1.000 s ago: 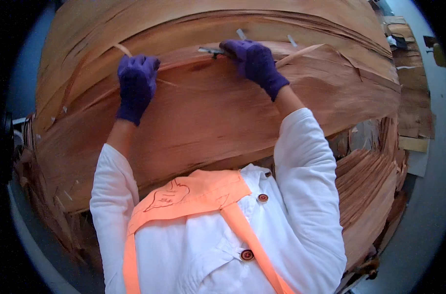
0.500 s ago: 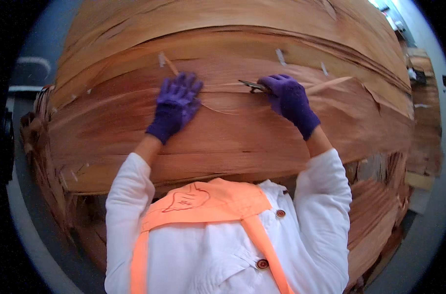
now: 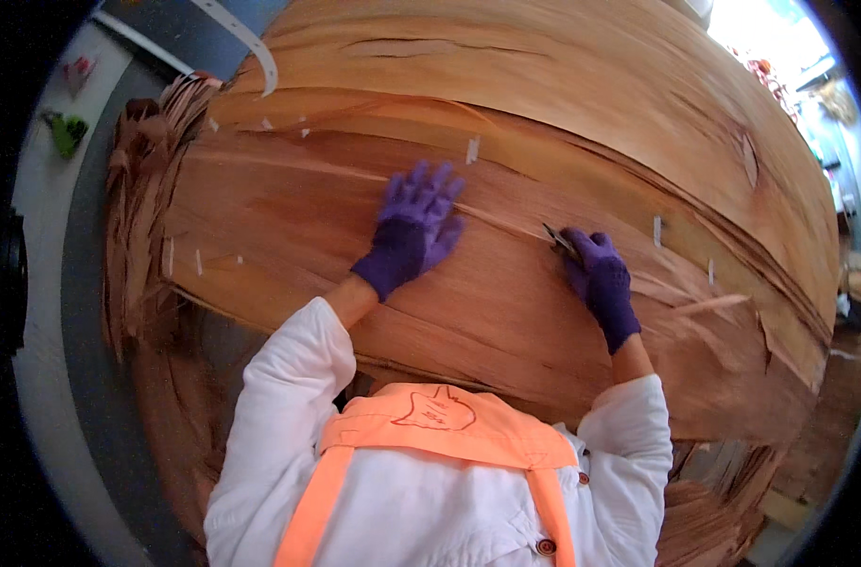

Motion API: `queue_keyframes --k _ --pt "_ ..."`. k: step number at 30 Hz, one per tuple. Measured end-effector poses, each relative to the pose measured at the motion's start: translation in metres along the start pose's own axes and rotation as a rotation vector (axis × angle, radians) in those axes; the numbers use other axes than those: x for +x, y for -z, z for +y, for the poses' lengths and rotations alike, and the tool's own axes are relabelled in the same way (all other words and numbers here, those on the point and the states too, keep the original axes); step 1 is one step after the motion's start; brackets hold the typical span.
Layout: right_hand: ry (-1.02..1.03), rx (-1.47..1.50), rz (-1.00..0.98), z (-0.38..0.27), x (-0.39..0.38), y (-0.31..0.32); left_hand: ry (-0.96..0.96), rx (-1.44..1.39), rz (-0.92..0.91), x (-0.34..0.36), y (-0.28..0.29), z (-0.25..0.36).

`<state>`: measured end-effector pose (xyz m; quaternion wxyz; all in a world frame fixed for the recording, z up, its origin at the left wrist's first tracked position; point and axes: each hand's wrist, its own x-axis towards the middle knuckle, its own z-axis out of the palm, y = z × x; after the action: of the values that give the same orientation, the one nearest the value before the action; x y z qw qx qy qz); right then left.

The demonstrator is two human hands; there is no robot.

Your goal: The person tapes and cuts large sheets of wood veneer over a curved form, using a utility knife to trim edges and applying adhesive tape to join pieces.

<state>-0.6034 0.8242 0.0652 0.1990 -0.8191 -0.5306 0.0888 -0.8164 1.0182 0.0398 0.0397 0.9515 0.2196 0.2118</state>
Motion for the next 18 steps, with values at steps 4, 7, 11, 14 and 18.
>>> queue_keyframes --k 4,7,11,14,18 --pt "-0.010 -0.008 -0.004 -0.006 -0.001 0.000 0.302 0.285 0.141 -0.038 0.022 -0.063" --pt "0.021 0.020 -0.022 0.007 -0.002 -0.004 0.401 0.268 -0.079 -0.068 0.020 -0.082" --pt "0.070 0.051 0.013 0.018 -0.001 -0.006 0.396 0.333 -0.017 -0.080 0.020 -0.091" --pt "0.060 0.045 0.001 0.010 0.002 -0.004 0.404 0.355 -0.011 -0.101 0.021 -0.106" --pt "0.032 0.042 -0.033 0.000 0.003 0.001 0.421 0.335 -0.045 -0.110 0.032 -0.103"
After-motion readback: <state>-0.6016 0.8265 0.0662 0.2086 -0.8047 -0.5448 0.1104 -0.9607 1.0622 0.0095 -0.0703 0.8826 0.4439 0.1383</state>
